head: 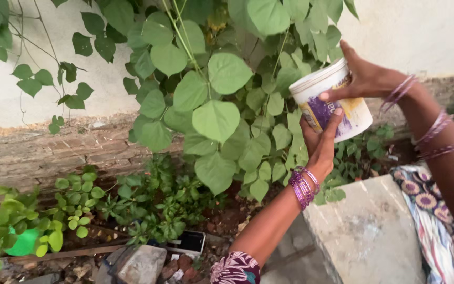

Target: The person uses a small plastic container to scoop water from a large bucket and pour it onto green plants located on the ground next to a brick wall.

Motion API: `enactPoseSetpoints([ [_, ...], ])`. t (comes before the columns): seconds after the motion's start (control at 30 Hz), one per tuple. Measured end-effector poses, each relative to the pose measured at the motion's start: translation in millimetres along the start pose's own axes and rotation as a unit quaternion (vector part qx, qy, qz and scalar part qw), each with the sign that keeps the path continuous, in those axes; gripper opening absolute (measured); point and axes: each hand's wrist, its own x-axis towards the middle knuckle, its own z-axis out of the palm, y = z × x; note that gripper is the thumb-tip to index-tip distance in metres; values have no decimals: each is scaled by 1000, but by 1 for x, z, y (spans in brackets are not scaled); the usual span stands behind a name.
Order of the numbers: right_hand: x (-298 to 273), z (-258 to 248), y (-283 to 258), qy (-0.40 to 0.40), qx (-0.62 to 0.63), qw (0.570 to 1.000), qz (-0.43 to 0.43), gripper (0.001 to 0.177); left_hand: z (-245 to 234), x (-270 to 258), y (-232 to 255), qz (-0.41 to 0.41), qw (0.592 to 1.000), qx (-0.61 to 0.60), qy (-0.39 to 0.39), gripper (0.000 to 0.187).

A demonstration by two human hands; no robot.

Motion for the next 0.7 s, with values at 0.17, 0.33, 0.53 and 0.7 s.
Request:
enactPoseSetpoints([
  [0.17, 37, 6, 21, -7, 6, 999, 32, 157, 16, 26, -17, -5, 999, -23, 30, 97],
  [0.33, 61, 2, 28, -19, -1, 999, 40, 157, 28, 49, -27, -18, 997, -43, 55, 94],
  [0.53, 83, -8, 37, -24, -11, 999, 30, 155, 39, 76, -36, 32, 997, -66, 40, 90],
  [0.7, 98, -14, 46, -1, -13, 1000, 22, 157, 44, 94, -40, 15, 998, -41, 55, 88],
])
